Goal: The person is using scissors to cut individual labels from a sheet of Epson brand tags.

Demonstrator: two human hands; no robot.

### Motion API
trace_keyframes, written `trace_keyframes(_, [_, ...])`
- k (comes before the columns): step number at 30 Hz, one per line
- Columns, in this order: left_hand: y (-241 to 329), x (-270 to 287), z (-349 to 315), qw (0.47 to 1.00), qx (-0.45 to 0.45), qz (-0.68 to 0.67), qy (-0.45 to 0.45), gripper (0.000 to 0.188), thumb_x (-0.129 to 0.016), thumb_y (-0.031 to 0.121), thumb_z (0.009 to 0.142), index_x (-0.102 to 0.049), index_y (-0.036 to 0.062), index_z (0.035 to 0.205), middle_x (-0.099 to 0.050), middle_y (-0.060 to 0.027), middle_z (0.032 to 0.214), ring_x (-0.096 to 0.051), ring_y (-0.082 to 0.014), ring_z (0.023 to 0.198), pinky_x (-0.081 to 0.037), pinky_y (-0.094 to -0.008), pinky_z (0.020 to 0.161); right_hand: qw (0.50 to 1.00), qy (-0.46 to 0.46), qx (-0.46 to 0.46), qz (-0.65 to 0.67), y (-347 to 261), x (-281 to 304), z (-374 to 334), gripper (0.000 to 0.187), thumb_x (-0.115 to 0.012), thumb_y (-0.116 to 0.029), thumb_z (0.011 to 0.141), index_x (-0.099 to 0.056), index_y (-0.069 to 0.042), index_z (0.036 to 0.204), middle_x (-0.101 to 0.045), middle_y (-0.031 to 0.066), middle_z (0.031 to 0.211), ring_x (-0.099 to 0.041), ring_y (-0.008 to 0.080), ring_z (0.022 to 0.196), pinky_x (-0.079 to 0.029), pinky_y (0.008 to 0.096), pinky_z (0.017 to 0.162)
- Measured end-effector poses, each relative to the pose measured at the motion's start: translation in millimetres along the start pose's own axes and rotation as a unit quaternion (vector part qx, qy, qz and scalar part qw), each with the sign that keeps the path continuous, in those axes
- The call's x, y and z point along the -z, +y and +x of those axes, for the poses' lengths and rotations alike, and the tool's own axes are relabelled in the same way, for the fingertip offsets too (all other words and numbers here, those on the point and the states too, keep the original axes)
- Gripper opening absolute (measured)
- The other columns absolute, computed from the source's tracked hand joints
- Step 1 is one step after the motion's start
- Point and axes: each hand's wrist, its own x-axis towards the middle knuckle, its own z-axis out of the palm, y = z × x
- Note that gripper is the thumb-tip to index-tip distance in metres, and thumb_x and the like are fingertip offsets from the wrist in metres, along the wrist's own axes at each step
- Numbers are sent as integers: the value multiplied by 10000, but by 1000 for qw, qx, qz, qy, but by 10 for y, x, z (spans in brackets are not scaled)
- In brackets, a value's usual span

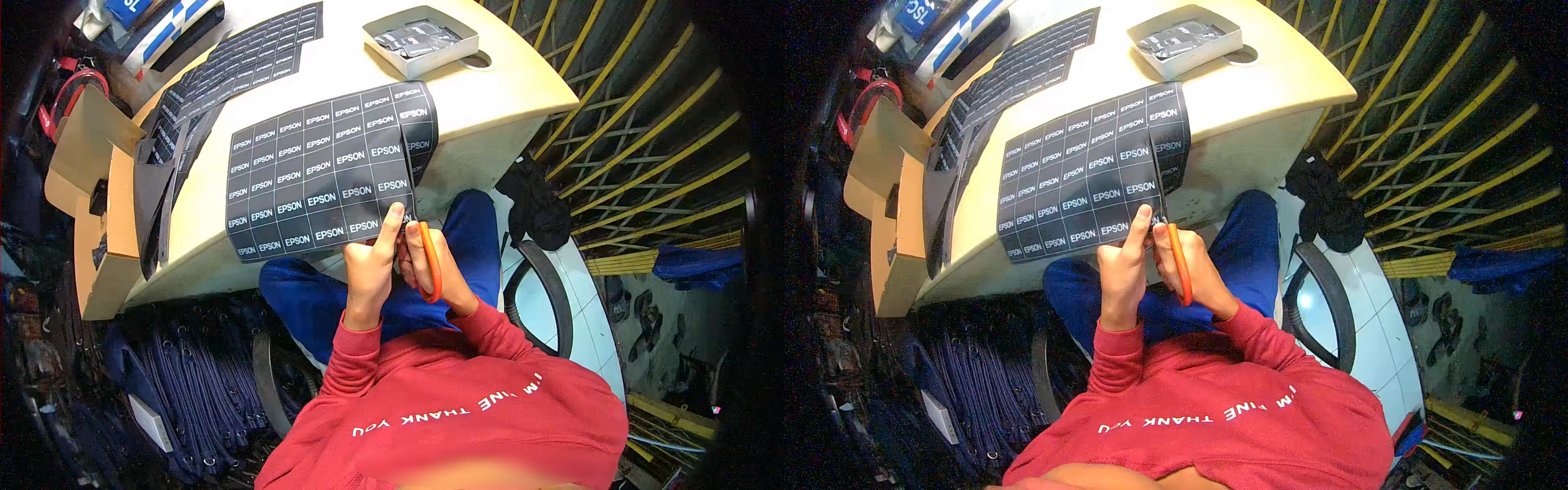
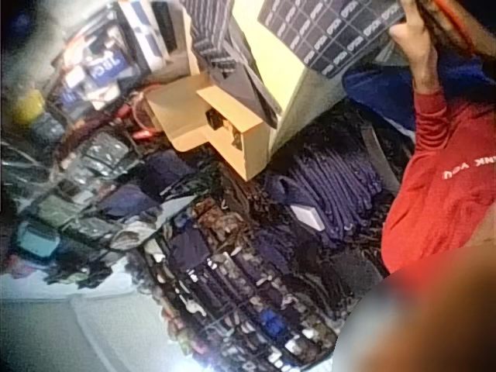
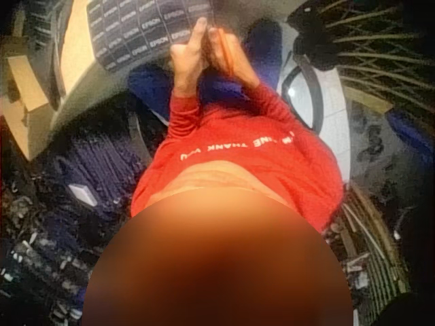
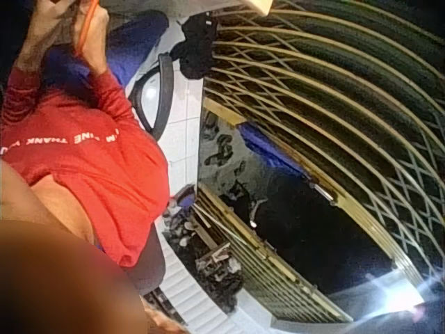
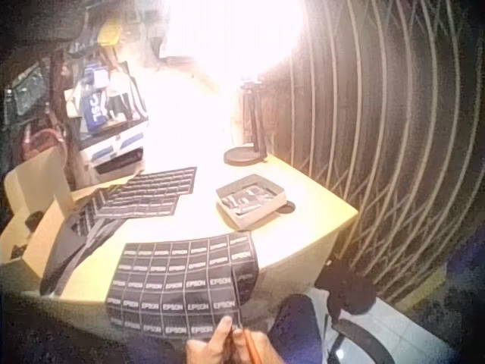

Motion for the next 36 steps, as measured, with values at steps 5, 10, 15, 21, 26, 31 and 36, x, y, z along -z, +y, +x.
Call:
trace_keyframes(5, [-14,20,16,1000,4,7,-2,154,-670,169,849,-630,24,879,-599,5,780,-525,-63,665,-419,-225,594,1000,8,17,-5,32,-2,18,578,-357,-502,956,-541,-7,720,-414,-10,478,-406,74,388,-326,242,367])
trace_keyframes(10, [6,50,106,997,5,-67,24,169,-629,113,873,-575,40,1015,-597,-11,917,-555,-75,754,-441,-224,637,1000,-18,-10,4,97,69,48,590,-346,-532,944,-507,-14,711,-400,-10,477,-380,65,390,-305,234,366])
trace_keyframes(15, [-23,52,101,991,-61,-116,13,249,-632,36,854,-555,16,1090,-585,-39,1017,-565,-114,882,-462,-256,792,998,-18,51,-19,143,65,86,597,-352,-562,928,-470,-19,711,-335,-45,478,-306,40,385,-246,224,358])
trace_keyframes(21, [-27,87,21,994,-66,-92,-6,375,-612,32,868,-474,29,1216,-537,-60,1151,-537,-147,1000,-444,-285,866,997,-24,69,14,207,75,129,565,-376,-575,915,-444,-44,733,-323,-67,534,-302,26,433,-252,203,400])
trace_keyframes(26, [-35,147,-19,996,-68,-49,-19,344,-618,28,862,-500,24,1184,-559,-53,1111,-544,-139,980,-440,-278,867,999,-38,33,-20,122,112,130,566,-328,-544,945,-449,-32,737,-438,5,570,-433,102,526,-375,272,480])
trace_keyframes(31, [-5,105,-59,997,-68,-46,-3,268,-628,51,860,-538,12,1110,-583,-48,1031,-559,-130,896,-449,-262,812,999,-23,27,-30,102,121,148,597,-317,-574,934,-455,-31,727,-435,5,551,-435,108,505,-375,281,469])
trace_keyframes(36, [-16,105,-60,995,-83,-51,2,228,-643,70,855,-560,2,1057,-596,-49,980,-566,-126,838,-457,-257,767,998,-7,34,-58,62,87,139,644,-287,-590,934,-455,-35,654,-431,26,517,-440,121,479,-366,288,452])
